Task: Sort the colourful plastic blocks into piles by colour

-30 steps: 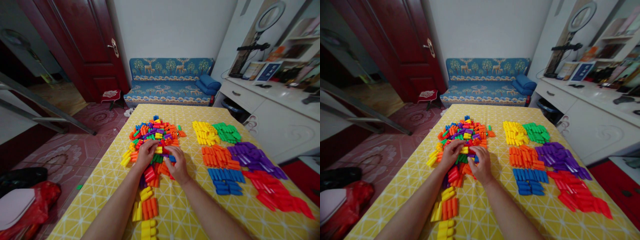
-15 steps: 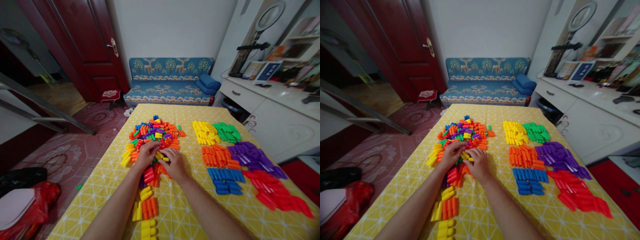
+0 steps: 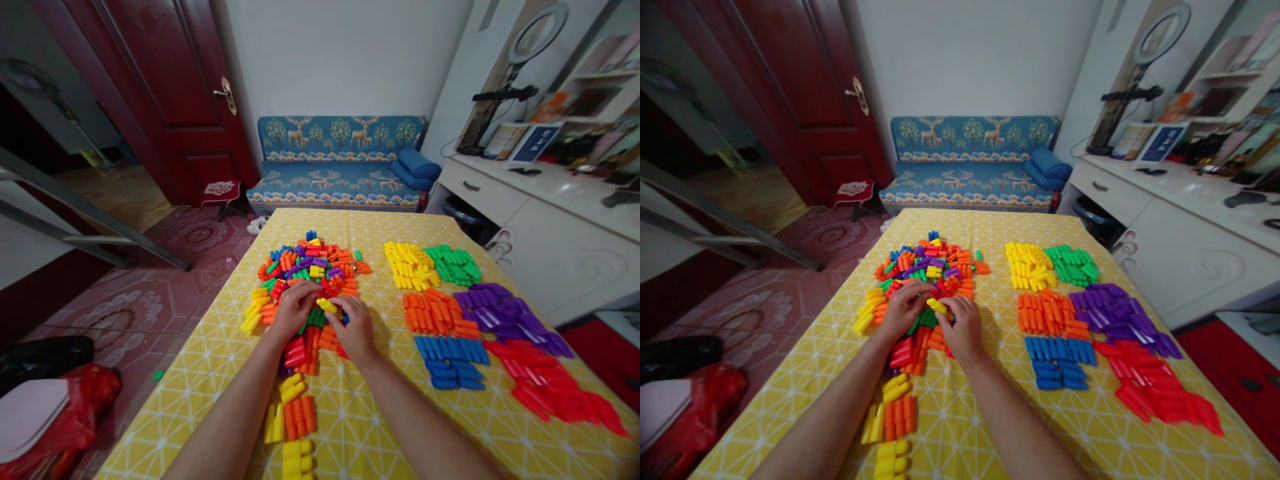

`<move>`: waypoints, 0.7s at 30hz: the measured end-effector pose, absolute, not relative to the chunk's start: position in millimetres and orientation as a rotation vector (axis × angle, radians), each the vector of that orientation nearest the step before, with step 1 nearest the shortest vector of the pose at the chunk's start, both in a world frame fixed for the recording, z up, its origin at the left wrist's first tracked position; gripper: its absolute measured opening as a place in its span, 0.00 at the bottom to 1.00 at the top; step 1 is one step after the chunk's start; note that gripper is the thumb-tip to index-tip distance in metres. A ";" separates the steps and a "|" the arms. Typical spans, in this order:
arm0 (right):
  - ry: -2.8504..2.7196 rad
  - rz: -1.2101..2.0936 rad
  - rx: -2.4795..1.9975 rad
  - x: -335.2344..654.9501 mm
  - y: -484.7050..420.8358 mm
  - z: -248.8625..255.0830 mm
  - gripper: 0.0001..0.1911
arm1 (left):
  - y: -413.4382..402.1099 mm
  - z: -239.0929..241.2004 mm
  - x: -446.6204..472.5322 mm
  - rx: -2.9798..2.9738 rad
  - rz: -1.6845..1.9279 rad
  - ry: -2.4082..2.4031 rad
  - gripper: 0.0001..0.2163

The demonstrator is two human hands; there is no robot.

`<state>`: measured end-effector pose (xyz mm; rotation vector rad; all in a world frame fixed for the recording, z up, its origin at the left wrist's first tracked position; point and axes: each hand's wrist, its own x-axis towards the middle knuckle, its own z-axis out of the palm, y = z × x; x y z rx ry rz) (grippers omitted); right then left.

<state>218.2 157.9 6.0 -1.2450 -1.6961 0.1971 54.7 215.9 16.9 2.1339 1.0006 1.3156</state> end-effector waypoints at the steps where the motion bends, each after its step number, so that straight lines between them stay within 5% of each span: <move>1: -1.660 0.185 -1.239 221.8 158.9 8.2 0.07 | 216.2 17.0 54.5 2.131 1.306 1.005 0.08; 14: -1.135 0.043 -1.815 424.1 240.2 45.7 0.17 | 216.4 17.3 54.5 2.129 1.278 0.998 0.08; 21: -1.378 0.101 -1.567 338.5 206.7 29.3 0.18 | 216.1 17.7 54.5 2.166 1.280 1.014 0.09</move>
